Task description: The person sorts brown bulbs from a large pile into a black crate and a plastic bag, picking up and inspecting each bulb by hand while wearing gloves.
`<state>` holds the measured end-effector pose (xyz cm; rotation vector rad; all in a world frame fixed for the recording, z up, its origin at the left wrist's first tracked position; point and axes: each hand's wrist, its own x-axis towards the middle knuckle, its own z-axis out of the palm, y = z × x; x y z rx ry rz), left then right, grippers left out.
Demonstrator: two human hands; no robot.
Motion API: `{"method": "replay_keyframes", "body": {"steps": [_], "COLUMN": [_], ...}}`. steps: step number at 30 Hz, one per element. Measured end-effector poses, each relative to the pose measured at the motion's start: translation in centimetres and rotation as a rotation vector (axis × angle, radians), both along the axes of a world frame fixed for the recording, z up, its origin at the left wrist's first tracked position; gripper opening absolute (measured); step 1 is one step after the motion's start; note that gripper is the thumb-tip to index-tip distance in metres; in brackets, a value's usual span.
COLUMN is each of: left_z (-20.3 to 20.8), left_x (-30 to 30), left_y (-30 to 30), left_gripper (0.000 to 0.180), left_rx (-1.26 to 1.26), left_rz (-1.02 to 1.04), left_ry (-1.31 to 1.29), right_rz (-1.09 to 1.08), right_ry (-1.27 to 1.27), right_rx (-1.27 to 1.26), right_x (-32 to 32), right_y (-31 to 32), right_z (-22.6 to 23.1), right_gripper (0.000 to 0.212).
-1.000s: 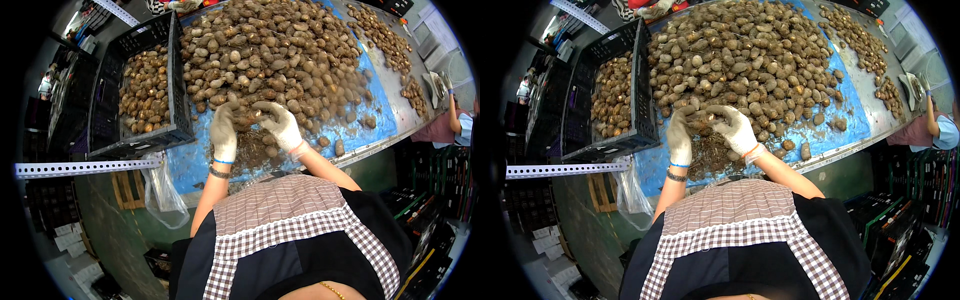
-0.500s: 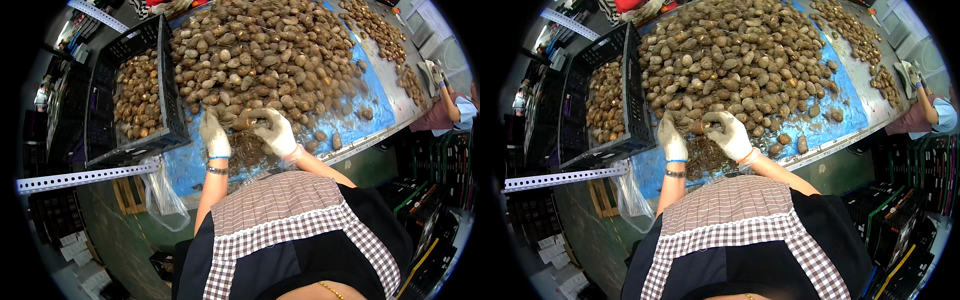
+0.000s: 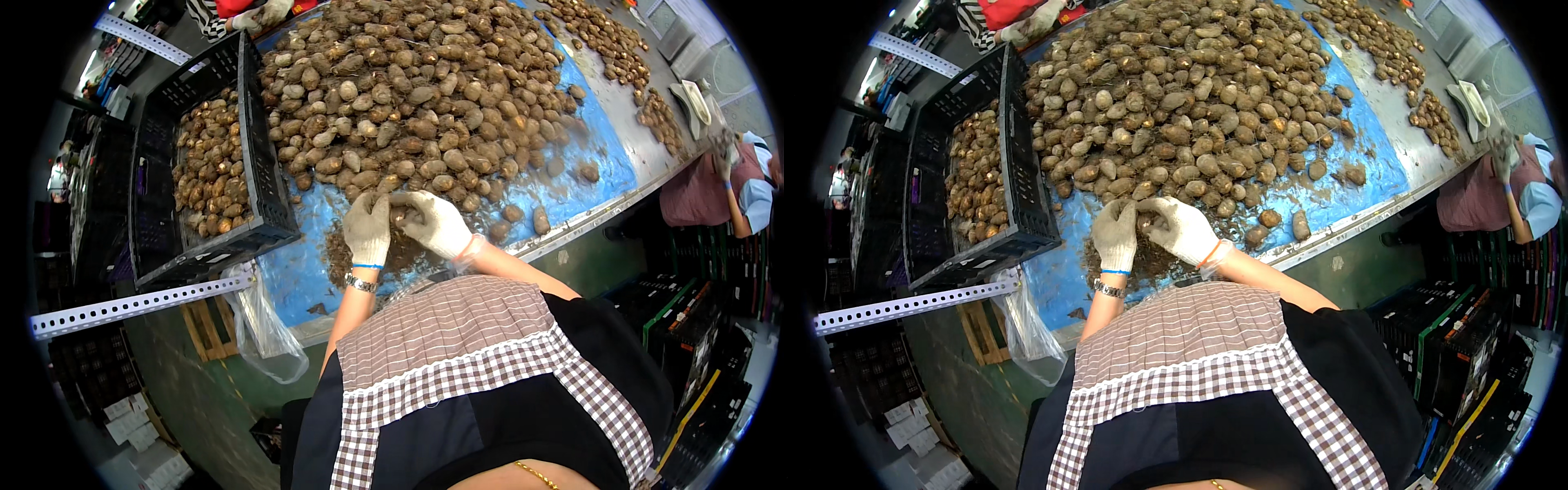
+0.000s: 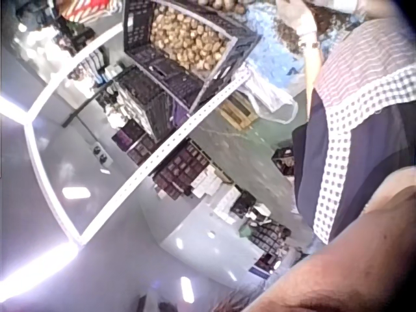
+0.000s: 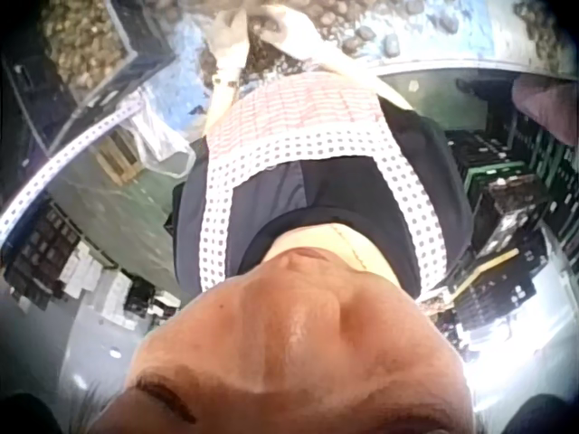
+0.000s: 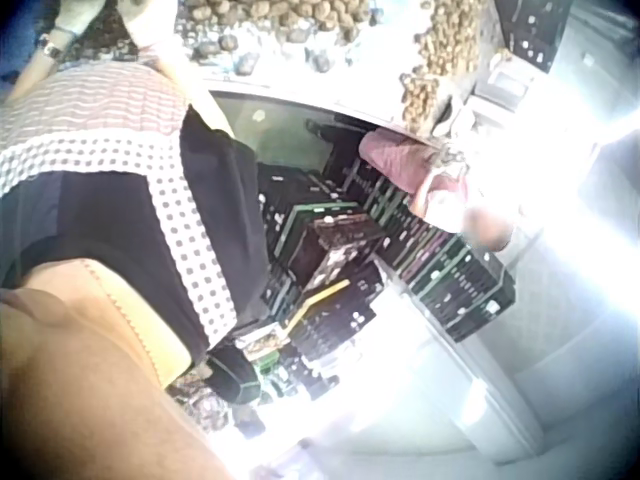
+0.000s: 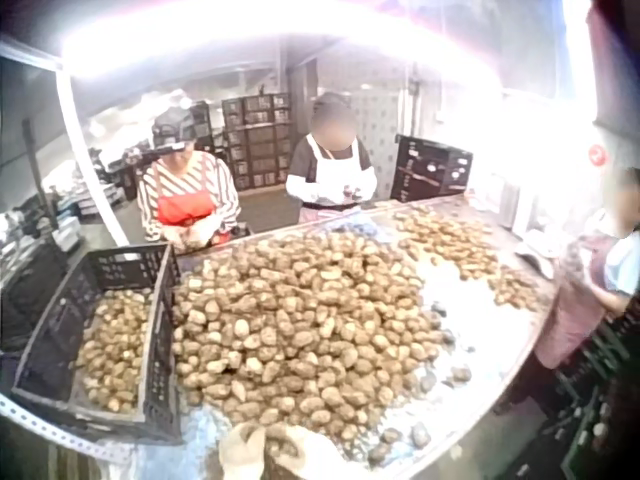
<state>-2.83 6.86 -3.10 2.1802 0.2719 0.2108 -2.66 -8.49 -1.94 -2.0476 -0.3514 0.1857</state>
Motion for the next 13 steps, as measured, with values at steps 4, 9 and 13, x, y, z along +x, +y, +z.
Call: {"method": "replay_keyframes", "body": {"steps": [4,9,13], "left_z": [-0.2,-2.9,-8.5], "left_x": [0.5,1.7,2.6], "left_y": [-0.9,-0.2,4.1], "left_gripper": [0.025,0.02,0.019], "left_rx": [-0.246,-1.039,-1.732], "left_rz": [0.096,0.286,-0.04], "left_ry": [0.138,0.174,0.044], "right_rz": [0.009,0.01,-0.04], "right_ry": [-0.147,-0.18,-0.178], "right_rx": [-0.067,0.017,0.074], "right_x": [-0.6,-0.3,-0.3], "right_y": [-0.3,-0.6,-1.3], "right_z": [-1.0,0.8,-0.3], "right_gripper": [0.046,0.041,0.04]}}
